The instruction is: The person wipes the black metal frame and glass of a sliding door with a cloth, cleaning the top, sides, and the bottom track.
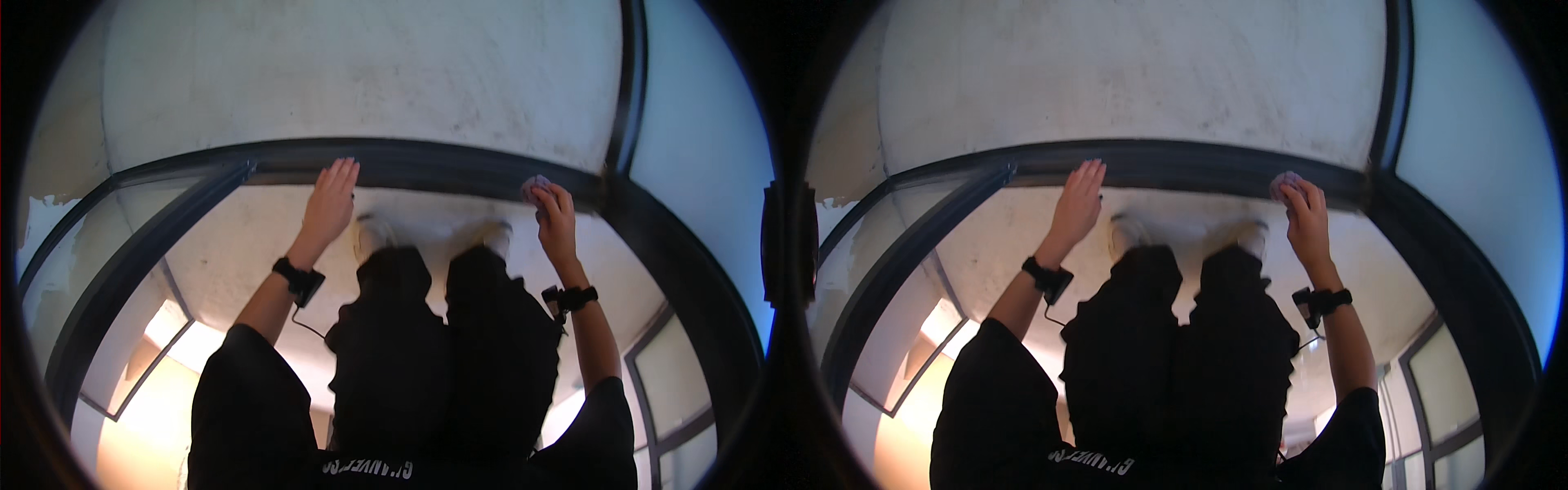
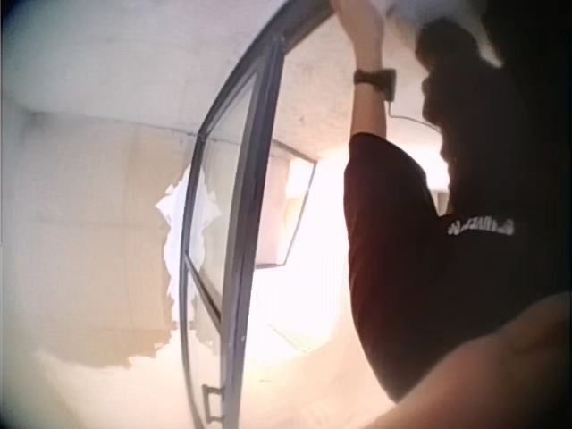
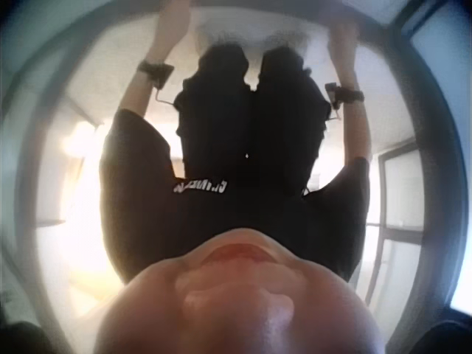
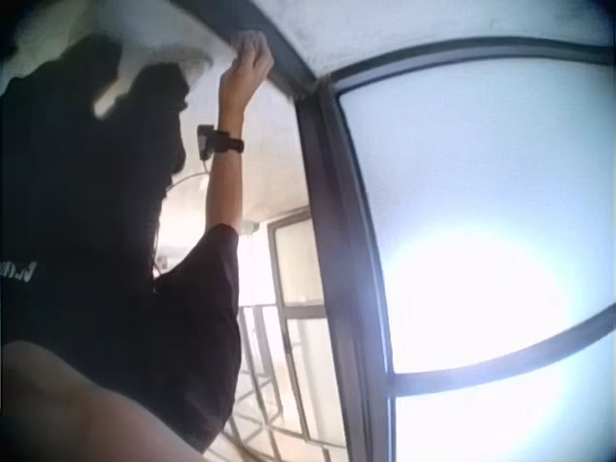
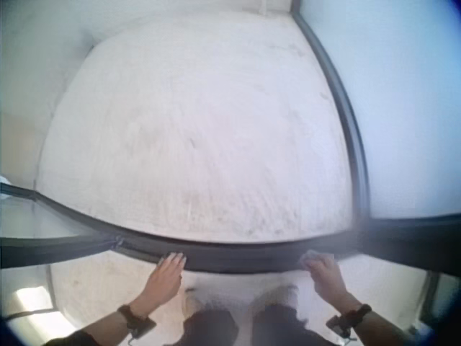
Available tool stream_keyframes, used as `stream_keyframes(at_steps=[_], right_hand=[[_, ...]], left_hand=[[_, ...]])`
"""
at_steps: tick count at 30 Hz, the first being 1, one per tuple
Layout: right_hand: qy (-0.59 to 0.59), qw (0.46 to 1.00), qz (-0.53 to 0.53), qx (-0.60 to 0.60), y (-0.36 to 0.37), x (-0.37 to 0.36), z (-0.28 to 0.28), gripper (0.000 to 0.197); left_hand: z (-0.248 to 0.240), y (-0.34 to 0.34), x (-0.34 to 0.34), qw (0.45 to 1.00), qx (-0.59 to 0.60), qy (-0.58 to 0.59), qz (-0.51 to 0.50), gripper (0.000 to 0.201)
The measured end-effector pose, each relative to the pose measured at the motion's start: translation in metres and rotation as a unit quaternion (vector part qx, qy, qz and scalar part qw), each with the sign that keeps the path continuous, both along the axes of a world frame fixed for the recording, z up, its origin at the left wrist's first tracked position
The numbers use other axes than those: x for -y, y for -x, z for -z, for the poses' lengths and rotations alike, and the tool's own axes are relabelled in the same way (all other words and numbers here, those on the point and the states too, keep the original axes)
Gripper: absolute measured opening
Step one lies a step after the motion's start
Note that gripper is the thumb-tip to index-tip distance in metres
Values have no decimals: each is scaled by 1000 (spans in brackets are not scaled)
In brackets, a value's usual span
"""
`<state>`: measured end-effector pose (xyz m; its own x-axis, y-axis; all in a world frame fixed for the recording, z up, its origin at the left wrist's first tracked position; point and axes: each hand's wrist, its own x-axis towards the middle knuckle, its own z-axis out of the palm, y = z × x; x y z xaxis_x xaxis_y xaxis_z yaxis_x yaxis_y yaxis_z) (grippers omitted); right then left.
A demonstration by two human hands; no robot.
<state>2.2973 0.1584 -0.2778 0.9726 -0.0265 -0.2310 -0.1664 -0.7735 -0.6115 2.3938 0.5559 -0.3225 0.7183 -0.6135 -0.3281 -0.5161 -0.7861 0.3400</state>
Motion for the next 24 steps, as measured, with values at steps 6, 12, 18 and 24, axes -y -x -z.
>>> stream_keyframes(at_steps=[6,12,18,24], right_hand=[[77,987,-43,134,16,-2,99,36],[-175,970,-147,80,-35,-70,79,38],[-508,861,32,2,-75,-148,64,58],[-492,864,-103,-23,-84,-140,50,64]], left_hand=[[28,-2,31,986,75,142,49,46],[24,-12,93,883,-277,353,-140,30],[23,-7,112,782,-206,509,-295,86],[34,-16,36,795,-84,457,-391,62]])
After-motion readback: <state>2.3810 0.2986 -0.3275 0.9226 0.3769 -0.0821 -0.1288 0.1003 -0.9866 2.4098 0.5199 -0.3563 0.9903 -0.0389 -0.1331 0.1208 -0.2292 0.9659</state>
